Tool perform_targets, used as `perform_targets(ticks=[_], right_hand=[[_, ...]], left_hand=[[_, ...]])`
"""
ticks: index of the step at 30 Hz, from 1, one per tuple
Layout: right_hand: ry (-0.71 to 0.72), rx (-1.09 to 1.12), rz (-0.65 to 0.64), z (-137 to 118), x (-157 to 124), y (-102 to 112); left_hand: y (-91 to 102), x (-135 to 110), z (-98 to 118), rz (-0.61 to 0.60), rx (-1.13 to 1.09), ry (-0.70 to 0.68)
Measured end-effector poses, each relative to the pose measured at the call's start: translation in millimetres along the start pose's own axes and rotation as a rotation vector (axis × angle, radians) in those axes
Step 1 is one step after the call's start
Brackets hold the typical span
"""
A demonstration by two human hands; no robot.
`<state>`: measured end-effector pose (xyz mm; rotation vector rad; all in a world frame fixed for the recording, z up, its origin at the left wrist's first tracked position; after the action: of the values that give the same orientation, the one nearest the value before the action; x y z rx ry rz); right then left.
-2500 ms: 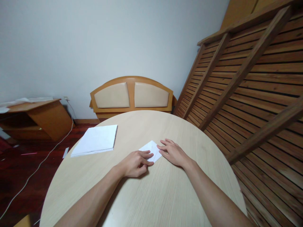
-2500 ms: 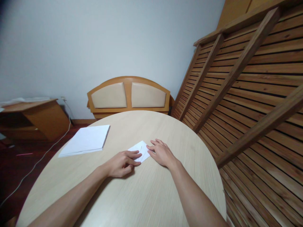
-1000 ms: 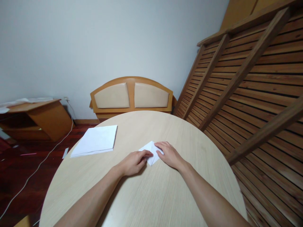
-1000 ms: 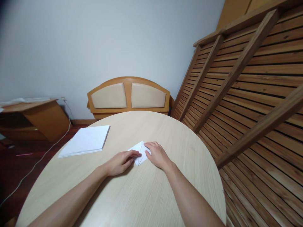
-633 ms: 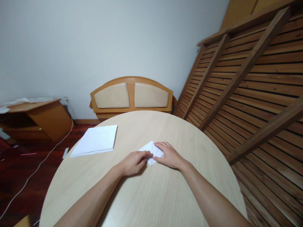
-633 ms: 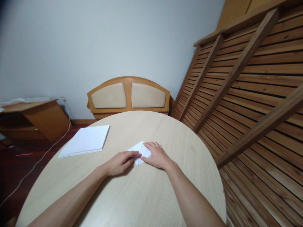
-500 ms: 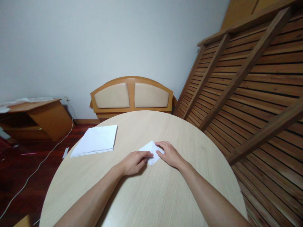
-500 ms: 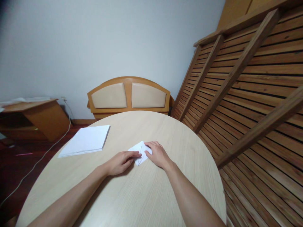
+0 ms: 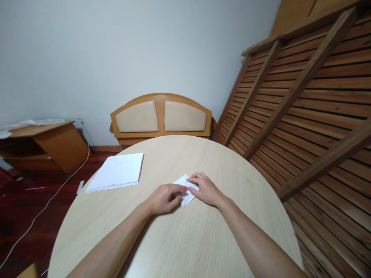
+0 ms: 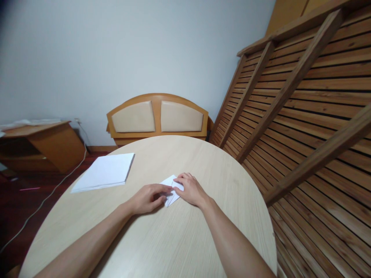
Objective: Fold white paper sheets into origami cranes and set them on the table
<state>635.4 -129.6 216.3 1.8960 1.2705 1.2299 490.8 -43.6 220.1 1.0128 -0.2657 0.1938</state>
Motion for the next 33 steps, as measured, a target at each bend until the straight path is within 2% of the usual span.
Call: perform_targets(ticks=[3,5,12,24,33], right_hand=[[0.038,0.028,-0.063,-8.1,-1.9,1.3],[0.047,0.044,-0.084,-10.4,-2.5,1.9],[0.013,0.115,-0.065,-10.6,-3.3,5.2],[-0.093,0.145,-0.038,-9.0,-3.1,9.4],[-0.051,0.142,-0.067,-7.3,-5.3,9.6]], left_hand=[[7.1,-0.5,-5.3,0.123,0.036,0.035],[8.2,-1.4,-9.5,0.146,0.043,0.060],[1.3,-1.7,-23.8,0.104,0.022,0.193],[9.5,-1.0,-18.2,0.117,-0.022,0.283],[12.8,-2.9,-17.9,0.119,0.033,0.299]])
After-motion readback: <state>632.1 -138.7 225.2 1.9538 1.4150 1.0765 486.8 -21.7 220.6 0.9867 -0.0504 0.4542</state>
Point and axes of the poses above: each hand's wrist, its own x-axis towards the middle knuckle, its own y-axis out of the back of the hand, z = x × y, the point moved 6 cm from there along x, towards the middle knuckle, and after that the axes turned 1 degree about -x, right-handed, at the moved point
